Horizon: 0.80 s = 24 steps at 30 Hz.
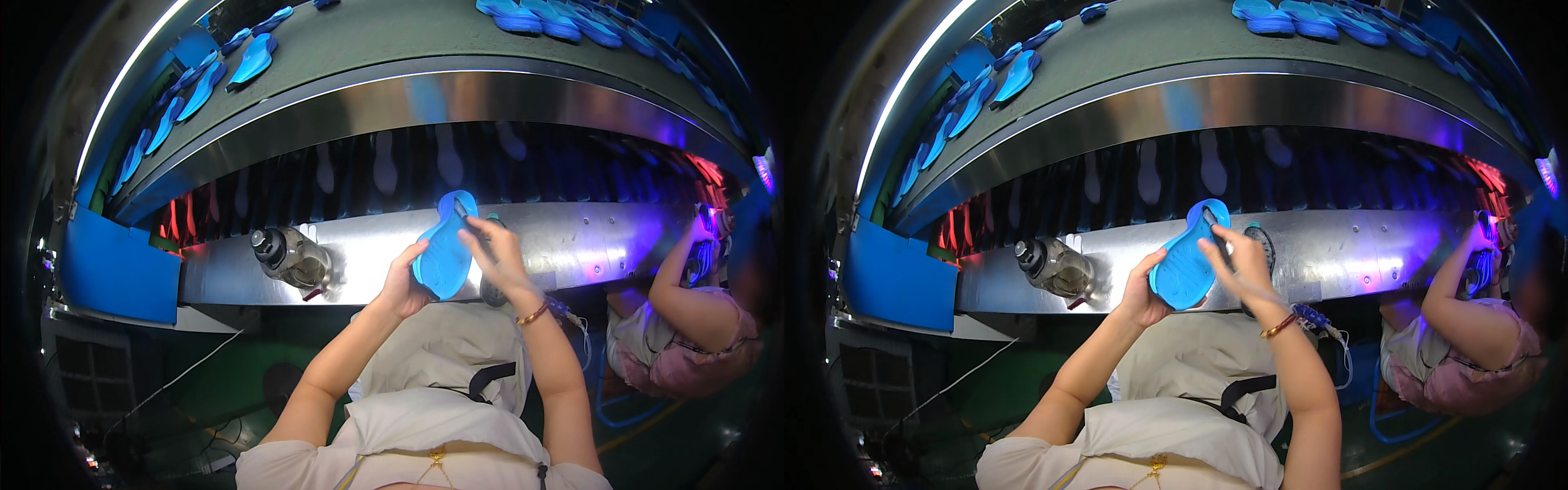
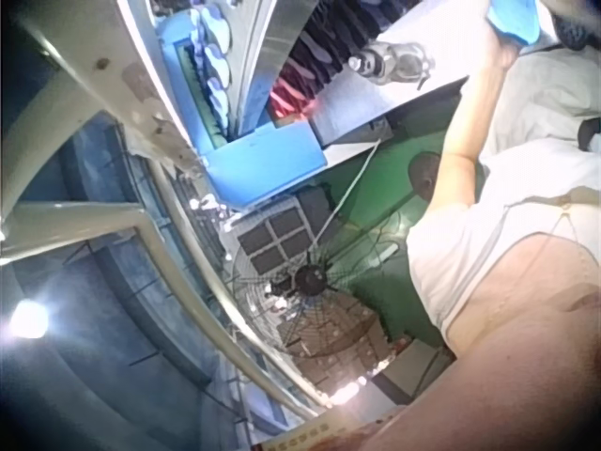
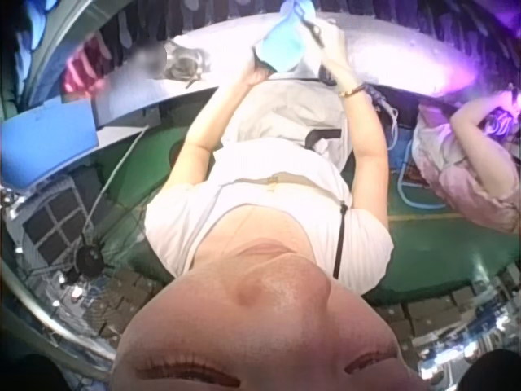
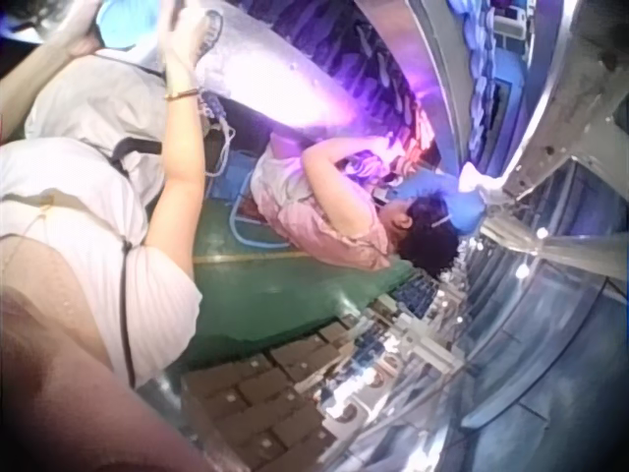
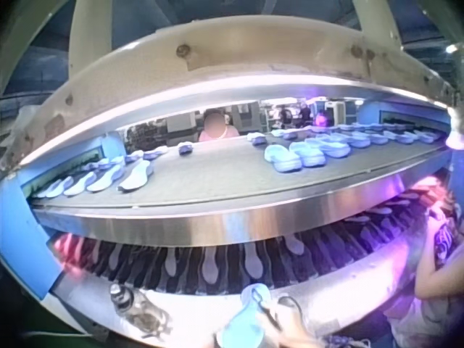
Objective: The person repeatedly retrieves shoe soles from a conveyor belt and applies liquid coating to them using a brush applicator.
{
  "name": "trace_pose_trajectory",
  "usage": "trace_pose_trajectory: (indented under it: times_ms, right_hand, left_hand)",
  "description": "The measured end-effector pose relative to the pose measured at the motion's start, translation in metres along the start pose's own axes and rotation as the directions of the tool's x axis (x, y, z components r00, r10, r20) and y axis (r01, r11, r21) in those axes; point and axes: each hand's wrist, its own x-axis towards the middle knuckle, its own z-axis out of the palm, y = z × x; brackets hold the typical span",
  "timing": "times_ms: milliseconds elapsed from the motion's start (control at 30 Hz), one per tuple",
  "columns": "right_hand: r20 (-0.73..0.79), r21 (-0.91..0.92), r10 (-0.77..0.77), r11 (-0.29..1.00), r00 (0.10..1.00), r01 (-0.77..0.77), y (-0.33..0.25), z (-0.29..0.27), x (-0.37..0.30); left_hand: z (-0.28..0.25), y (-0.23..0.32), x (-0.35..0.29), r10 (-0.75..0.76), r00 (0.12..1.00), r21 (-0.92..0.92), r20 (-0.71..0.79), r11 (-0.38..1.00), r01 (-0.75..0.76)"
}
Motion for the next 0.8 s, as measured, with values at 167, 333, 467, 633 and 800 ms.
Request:
trace_pose_trajectory:
  times_ms: [167,333,467,633,800]
  right_hand:
    - [0.032,-0.251,-0.114,0.961,0.993,0.119,-0.032,0.010,-0.013]
    - [0.021,-0.278,-0.133,0.951,0.991,0.133,-0.032,0.011,-0.024]
    - [0.111,-0.021,-0.026,0.999,0.993,0.028,-0.055,0.008,-0.043]
    - [0.330,0.211,0.136,0.954,0.934,-0.214,-0.051,-0.021,-0.039]
    - [-0.025,0.336,0.115,0.936,0.993,-0.100,-0.054,-0.057,-0.009]
  left_hand:
    - [-0.004,0.002,0.000,-0.016,1.000,0.022,0.020,1.000,0.015]
    - [-0.009,-0.001,-0.001,-0.020,0.998,0.090,0.057,0.996,0.015]
    - [-0.029,-0.001,0.015,0.065,0.997,0.031,-0.038,0.997,-0.063]
    - [-0.035,0.014,-0.001,0.100,0.995,0.084,0.000,0.991,-0.100]
    - [-0.027,0.018,-0.016,0.089,0.990,0.005,0.113,0.996,-0.090]
